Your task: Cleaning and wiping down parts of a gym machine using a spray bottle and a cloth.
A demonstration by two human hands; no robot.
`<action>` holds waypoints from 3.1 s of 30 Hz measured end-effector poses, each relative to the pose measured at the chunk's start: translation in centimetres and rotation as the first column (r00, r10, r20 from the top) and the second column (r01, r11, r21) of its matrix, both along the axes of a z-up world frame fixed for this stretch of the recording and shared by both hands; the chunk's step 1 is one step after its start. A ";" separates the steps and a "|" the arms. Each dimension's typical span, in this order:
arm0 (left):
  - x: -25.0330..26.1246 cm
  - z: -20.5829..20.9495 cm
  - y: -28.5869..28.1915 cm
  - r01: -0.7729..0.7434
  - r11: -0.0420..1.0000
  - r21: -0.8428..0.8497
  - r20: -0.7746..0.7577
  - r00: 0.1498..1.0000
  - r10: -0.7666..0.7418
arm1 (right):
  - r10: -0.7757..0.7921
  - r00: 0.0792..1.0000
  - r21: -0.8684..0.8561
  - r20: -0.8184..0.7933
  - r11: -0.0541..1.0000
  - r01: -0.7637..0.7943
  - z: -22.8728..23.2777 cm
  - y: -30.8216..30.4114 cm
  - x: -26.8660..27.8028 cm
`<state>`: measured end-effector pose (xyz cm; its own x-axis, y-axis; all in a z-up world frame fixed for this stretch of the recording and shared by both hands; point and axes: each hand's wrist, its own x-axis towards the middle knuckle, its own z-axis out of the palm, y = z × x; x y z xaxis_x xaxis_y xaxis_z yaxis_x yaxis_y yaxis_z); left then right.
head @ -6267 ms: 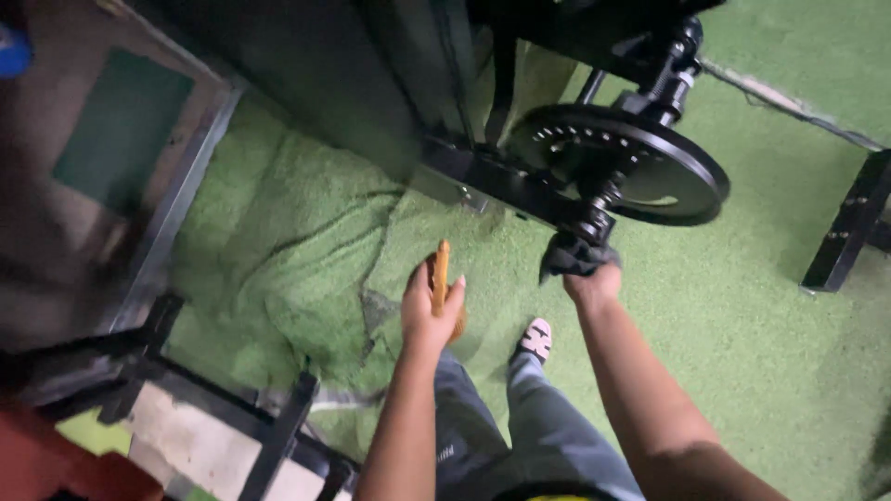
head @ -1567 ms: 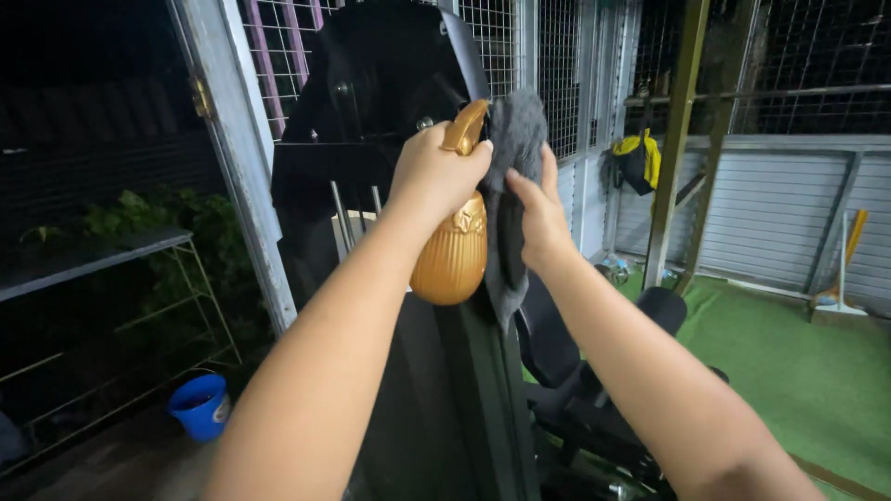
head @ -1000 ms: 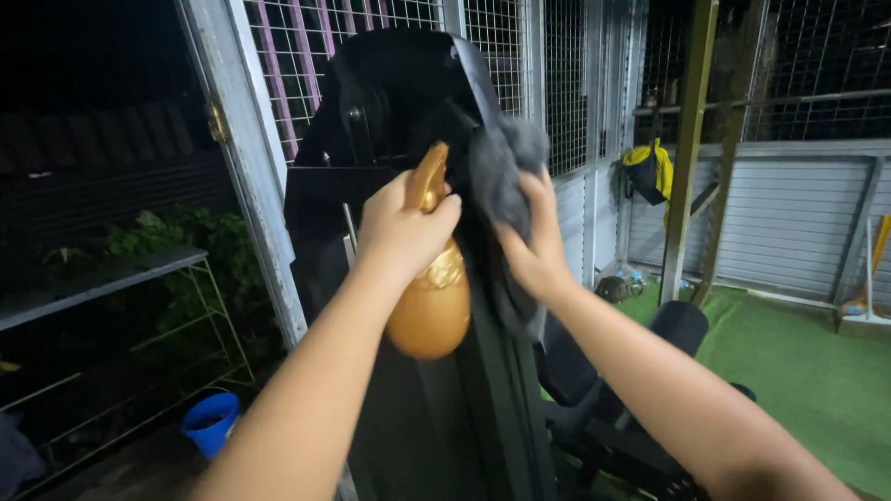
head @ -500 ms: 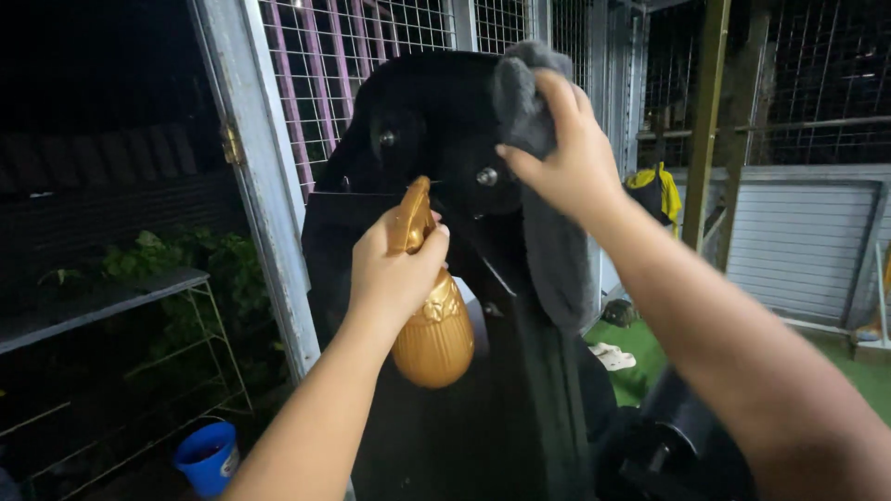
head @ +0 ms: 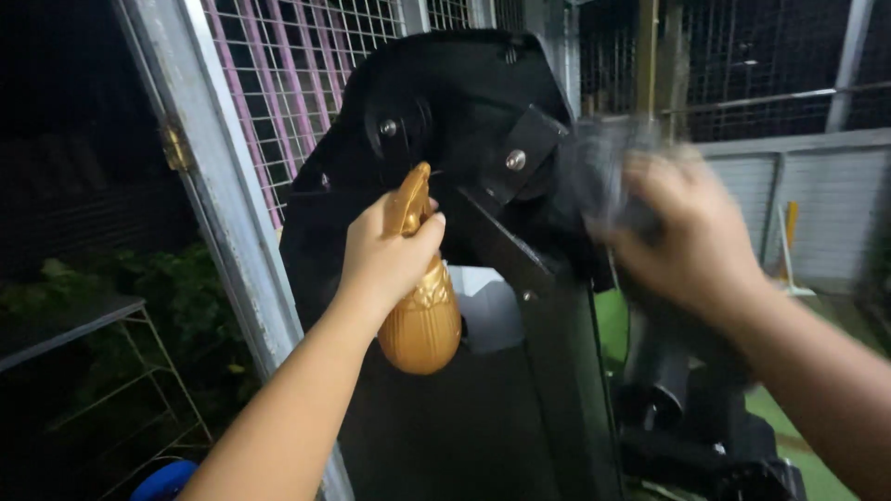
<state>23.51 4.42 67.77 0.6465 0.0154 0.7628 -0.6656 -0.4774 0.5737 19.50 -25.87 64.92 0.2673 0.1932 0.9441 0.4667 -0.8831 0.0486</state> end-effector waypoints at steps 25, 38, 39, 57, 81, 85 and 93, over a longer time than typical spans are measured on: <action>3.5 -6.2 5.7 0.164 0.982 -0.090 -0.090 0.981 -0.172 | -0.179 0.951 -0.382 0.254 0.884 0.268 -2.2 10.1 4.0; 3.3 -6.5 6.7 0.262 0.963 -0.068 0.036 0.965 -0.260 | -0.189 0.917 -0.564 0.352 0.739 0.369 3.6 14.7 4.8; 2.9 -6.5 7.1 0.255 0.965 -0.068 0.008 0.967 -0.255 | -0.131 0.957 -0.632 0.258 0.726 0.269 4.5 14.5 4.3; -0.6 -9.7 14.0 0.121 0.969 -0.217 0.031 0.993 -0.117 | -0.016 0.957 -0.698 0.290 0.681 0.223 1.4 27.1 17.3; -3.9 -14.2 3.9 0.591 0.765 -0.255 -0.118 0.766 -0.632 | -0.348 0.901 -0.197 0.259 0.894 0.402 -11.9 11.5 -0.1; -6.4 -13.9 1.7 0.797 0.418 -0.436 -0.094 0.422 -0.902 | -0.032 0.999 0.031 -0.016 0.999 0.033 -10.1 12.6 -3.9; -7.3 -15.4 -0.7 0.611 0.536 -0.583 -0.039 0.637 -0.770 | 0.738 0.497 0.308 -0.457 0.655 -0.690 -12.6 9.5 -3.3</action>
